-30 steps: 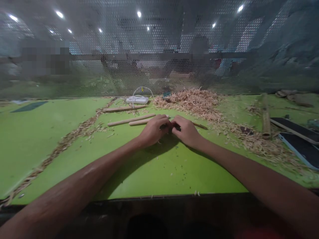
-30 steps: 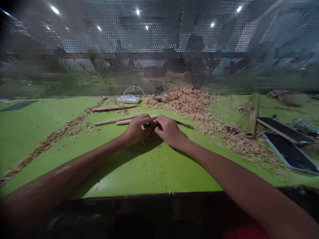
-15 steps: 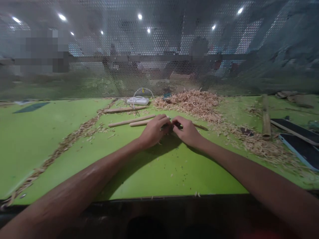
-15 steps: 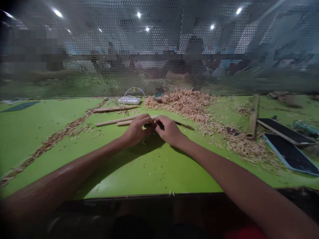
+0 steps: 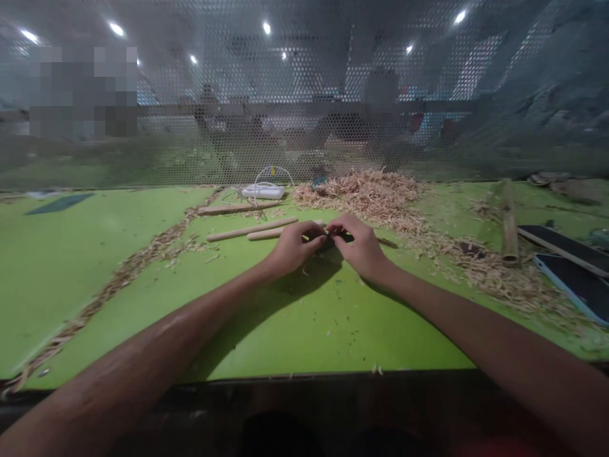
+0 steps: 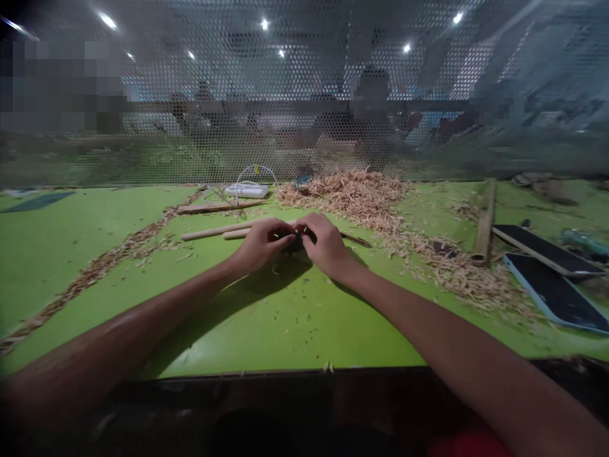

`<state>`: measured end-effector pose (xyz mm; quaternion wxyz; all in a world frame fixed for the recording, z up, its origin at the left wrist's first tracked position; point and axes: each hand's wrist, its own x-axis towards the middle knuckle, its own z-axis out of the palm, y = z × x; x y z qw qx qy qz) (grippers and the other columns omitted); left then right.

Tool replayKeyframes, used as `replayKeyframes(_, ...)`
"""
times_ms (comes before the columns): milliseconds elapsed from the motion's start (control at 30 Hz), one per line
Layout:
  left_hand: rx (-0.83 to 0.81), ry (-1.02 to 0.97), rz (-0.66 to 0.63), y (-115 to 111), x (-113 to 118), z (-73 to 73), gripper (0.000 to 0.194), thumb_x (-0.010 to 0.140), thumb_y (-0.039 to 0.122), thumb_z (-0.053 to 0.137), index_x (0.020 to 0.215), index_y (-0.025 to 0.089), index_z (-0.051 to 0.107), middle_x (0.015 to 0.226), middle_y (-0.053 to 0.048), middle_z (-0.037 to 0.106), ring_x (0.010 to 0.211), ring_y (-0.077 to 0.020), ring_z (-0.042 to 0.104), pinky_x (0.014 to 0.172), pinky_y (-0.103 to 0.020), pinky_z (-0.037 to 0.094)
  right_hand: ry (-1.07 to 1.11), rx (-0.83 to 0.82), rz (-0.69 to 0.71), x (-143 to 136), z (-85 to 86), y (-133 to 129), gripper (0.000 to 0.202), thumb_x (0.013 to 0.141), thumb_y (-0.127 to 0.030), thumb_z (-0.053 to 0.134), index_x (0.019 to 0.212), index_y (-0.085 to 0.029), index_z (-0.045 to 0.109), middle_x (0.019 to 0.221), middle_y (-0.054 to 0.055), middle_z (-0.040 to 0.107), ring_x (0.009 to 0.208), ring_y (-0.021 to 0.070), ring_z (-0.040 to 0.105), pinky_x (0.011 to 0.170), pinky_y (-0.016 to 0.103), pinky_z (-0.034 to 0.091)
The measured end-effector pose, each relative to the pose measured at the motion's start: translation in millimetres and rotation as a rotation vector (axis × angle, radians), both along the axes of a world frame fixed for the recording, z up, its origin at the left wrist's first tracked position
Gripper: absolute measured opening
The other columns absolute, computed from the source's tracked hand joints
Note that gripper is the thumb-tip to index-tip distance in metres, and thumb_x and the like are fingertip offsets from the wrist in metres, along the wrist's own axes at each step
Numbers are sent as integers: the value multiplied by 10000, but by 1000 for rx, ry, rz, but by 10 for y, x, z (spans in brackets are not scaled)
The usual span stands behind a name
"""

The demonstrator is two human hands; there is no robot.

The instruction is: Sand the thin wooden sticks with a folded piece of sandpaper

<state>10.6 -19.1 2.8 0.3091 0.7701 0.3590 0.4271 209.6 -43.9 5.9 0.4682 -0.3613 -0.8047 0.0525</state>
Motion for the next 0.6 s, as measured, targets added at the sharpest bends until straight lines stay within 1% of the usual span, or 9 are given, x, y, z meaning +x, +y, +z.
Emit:
replayKeyframes(100,-105,-25,-60,17,-7,2,136,914,287,747,964,185,822,927,-70,820,857,-235,736,797,-368,595,-47,43,-28,0,26,-6,264,936,-27,613,987,-273,697,1029,71,731,1010,284,667,920,463,549)
replayKeyframes(167,-162,-52,-75,28,-9,-7,144,899,313,764,947,200,838,918,-70,823,851,-241,736,800,-384,600,-76,60,-40,-1,46,-13,277,942,-27,614,996,-280,712,1038,68,733,1035,294,663,930,473,542)
replayKeyframes(300,-227,-132,-46,35,-11,-26,94,874,282,783,904,221,848,906,-76,819,813,-227,721,786,-397,606,-117,118,-31,-3,67,-16,249,973,-78,630,1053,-285,742,1045,73,739,1070,310,642,942,502,544)
replayKeyframes(367,-249,-161,-42,30,-10,-23,94,872,283,782,892,221,849,905,-76,817,813,-222,718,783,-393,608,-130,141,-36,-5,68,-10,231,990,-100,625,1052,-285,748,1050,74,748,1080,310,634,956,513,548)
replayKeyframes(467,-278,-187,-46,18,-8,-6,110,859,314,794,878,220,847,907,-74,816,835,-226,719,787,-388,612,-133,159,-78,-11,65,-3,221,983,-104,631,1009,-283,757,1090,72,758,1138,318,623,991,535,543)
replayKeyframes(600,-287,-229,-13,11,-2,15,140,818,330,814,883,209,840,890,-63,810,826,-216,713,786,-369,599,-131,173,-134,-20,50,-15,218,962,-99,650,994,-272,779,1126,90,755,1178,341,605,1015,565,521)
